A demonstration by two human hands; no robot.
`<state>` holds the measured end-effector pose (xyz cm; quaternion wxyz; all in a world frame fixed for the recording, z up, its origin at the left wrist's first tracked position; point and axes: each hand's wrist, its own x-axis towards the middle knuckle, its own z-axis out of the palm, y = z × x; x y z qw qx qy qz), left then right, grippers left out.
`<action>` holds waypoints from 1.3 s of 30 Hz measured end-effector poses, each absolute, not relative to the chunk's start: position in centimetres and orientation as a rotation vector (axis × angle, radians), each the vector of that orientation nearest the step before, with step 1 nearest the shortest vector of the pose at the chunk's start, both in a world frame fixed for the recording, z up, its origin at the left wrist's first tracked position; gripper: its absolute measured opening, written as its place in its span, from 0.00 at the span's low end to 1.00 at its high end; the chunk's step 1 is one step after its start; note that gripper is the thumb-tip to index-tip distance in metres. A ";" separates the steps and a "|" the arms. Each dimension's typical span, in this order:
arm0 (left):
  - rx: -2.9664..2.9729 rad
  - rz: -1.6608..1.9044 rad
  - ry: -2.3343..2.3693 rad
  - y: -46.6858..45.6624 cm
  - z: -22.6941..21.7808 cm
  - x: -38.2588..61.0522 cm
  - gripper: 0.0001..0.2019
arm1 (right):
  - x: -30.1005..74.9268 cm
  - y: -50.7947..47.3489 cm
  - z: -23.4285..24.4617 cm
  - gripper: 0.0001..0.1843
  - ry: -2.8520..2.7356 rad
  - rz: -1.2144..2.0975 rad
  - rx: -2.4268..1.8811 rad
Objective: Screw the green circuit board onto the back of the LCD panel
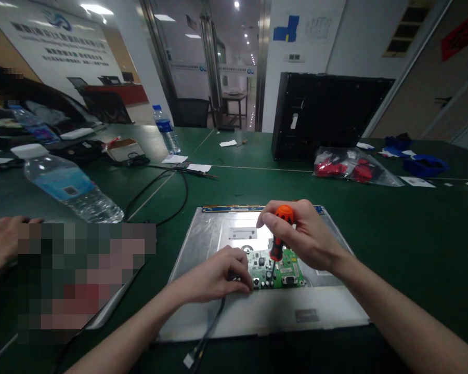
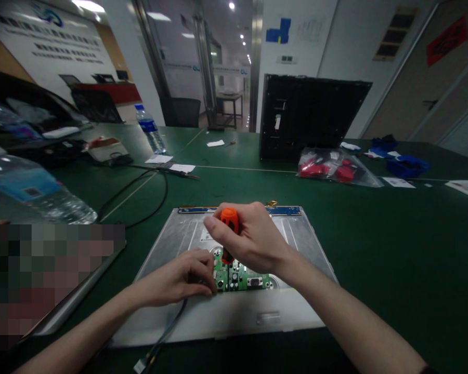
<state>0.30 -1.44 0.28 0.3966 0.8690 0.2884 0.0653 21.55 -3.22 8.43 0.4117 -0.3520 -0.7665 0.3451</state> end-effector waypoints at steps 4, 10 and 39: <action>2.201 0.185 0.758 -1.4 0.4 0.4 0.01 | 21.4 -3.2 8.0 0.15 -1.927 0.910 -0.893; 2.203 0.187 0.709 -1.2 0.3 0.3 0.02 | 21.2 -3.2 7.7 0.16 -1.937 0.918 -0.922; 2.205 0.230 0.810 -1.6 0.5 0.8 0.03 | 20.3 -3.6 7.5 0.13 -2.008 0.849 -0.786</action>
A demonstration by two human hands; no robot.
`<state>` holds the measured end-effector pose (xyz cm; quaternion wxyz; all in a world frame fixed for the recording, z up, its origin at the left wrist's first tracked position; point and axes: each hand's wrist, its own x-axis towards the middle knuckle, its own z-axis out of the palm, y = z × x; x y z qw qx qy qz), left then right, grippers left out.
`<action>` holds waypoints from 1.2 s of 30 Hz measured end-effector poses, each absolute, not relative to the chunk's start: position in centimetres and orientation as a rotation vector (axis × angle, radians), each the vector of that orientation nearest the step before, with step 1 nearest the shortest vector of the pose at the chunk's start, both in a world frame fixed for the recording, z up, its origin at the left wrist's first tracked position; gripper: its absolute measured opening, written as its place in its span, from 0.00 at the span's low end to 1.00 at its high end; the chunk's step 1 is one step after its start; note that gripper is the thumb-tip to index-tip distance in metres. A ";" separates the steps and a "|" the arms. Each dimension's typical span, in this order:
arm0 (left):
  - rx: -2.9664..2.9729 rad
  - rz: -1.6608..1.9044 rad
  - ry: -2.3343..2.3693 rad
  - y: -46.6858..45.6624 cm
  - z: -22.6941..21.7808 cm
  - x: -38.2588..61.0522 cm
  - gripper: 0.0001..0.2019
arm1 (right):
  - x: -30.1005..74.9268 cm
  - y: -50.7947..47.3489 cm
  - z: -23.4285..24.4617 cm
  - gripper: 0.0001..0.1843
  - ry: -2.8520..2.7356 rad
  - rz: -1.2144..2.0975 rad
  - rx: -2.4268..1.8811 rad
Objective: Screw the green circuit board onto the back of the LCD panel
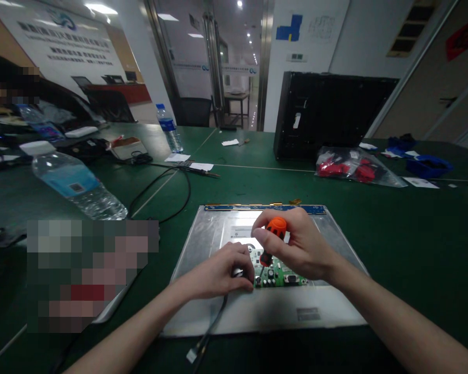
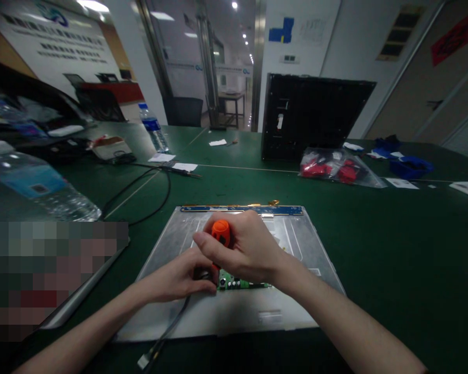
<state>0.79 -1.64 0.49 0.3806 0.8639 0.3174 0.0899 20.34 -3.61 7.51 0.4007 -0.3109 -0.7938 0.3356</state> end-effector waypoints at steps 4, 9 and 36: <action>2.202 0.236 0.755 -1.6 0.6 0.5 0.02 | 20.3 -3.5 7.5 0.13 -2.025 0.809 -0.797; 2.210 0.252 0.701 -1.3 0.1 0.0 0.04 | 20.2 -3.5 7.2 0.12 -2.068 0.801 -0.808; 2.142 0.249 0.786 -1.6 0.0 0.0 0.06 | 19.7 -3.5 6.1 0.14 -2.277 0.365 -0.946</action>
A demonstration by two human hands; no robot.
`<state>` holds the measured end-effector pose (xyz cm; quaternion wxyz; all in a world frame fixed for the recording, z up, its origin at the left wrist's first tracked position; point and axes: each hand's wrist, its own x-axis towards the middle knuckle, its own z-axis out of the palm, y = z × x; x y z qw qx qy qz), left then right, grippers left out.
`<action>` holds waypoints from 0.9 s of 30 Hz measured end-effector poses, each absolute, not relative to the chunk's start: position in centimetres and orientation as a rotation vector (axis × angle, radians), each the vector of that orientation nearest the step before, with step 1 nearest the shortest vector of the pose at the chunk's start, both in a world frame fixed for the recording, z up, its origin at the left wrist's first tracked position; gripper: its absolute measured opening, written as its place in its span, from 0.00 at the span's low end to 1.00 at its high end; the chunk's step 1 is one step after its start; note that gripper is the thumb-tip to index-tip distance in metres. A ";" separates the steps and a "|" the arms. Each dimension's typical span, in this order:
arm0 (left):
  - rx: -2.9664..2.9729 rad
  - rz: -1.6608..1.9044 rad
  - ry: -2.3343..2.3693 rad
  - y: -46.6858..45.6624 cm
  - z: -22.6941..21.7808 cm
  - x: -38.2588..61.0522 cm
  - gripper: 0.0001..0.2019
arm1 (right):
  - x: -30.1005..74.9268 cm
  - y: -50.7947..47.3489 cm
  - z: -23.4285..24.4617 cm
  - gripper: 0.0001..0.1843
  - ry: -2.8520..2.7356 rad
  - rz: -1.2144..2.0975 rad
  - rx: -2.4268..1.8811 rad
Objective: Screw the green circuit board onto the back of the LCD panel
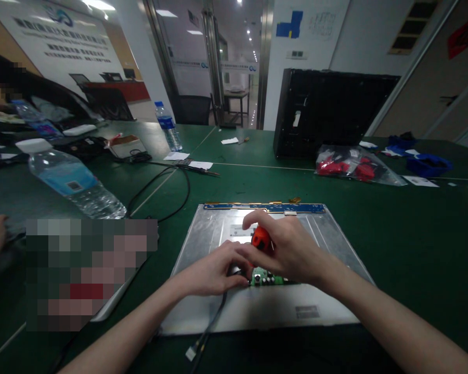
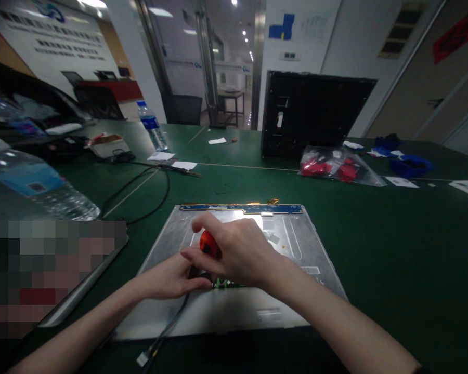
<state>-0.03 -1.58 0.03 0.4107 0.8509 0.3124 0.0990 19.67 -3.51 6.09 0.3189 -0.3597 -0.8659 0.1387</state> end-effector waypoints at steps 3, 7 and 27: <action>2.145 0.284 0.802 -1.5 0.0 0.0 0.08 | 20.1 -3.6 6.6 0.13 -2.354 0.362 -0.896; 2.193 0.234 0.759 -1.4 0.1 0.0 0.04 | 20.7 -3.8 7.6 0.10 -2.399 0.530 -0.884; 2.190 0.238 0.751 -1.4 0.3 0.1 0.02 | 20.4 -3.8 7.2 0.11 -2.397 0.457 -0.853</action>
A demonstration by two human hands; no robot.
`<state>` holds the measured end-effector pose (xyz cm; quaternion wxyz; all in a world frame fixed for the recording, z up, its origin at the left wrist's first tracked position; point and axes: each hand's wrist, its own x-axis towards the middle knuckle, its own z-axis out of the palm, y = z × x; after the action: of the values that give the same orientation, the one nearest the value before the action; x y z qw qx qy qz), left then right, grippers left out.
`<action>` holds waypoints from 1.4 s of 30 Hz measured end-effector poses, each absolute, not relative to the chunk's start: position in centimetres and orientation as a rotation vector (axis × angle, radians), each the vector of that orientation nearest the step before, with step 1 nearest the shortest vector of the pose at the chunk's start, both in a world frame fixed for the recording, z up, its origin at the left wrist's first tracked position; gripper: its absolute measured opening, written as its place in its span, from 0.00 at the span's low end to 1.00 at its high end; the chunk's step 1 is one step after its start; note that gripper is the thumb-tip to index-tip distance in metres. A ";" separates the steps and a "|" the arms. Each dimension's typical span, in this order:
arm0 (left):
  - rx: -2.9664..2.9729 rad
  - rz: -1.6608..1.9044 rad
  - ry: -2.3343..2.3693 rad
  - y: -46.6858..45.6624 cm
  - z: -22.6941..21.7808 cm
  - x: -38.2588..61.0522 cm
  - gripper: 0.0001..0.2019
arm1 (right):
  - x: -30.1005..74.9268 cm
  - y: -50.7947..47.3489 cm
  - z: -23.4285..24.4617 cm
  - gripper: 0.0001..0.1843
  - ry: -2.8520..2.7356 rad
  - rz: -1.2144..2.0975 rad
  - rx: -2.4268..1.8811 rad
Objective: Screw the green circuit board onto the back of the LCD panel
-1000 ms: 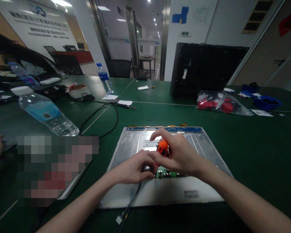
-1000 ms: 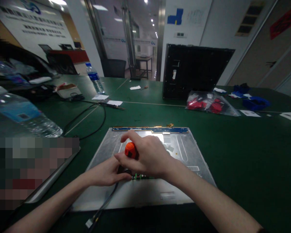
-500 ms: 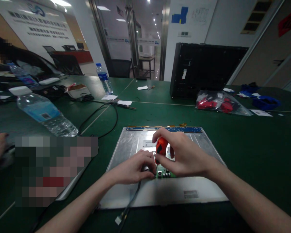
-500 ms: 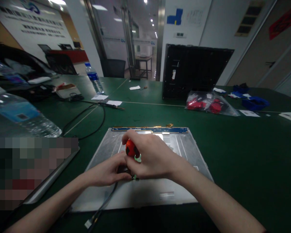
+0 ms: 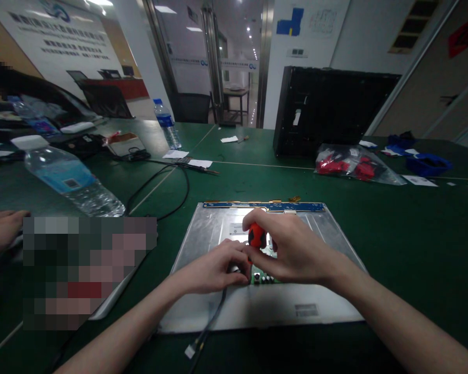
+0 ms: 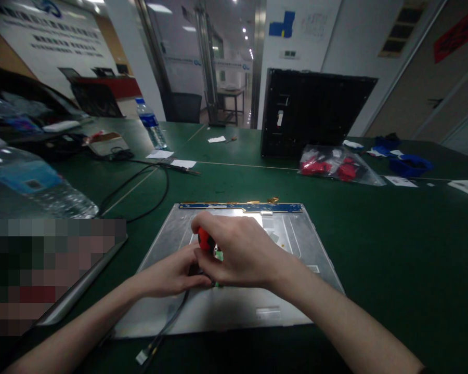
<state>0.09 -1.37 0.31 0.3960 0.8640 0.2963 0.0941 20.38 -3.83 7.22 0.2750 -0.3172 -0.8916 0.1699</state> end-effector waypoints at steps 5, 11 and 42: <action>2.210 0.242 0.726 -1.3 0.5 0.1 0.02 | 20.3 -4.0 7.2 0.12 -2.405 0.434 -0.866; 2.219 0.251 0.718 -1.2 0.3 0.0 0.03 | 20.3 -3.9 7.1 0.12 -2.409 0.403 -0.859; 2.199 0.264 0.700 -1.1 0.1 0.1 0.03 | 20.7 -4.2 7.8 0.14 -2.498 0.283 -0.909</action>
<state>0.07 -1.11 0.12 0.3980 0.8684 0.2765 0.1044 20.65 -4.18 7.78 0.2319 -0.3308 -0.9089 0.1030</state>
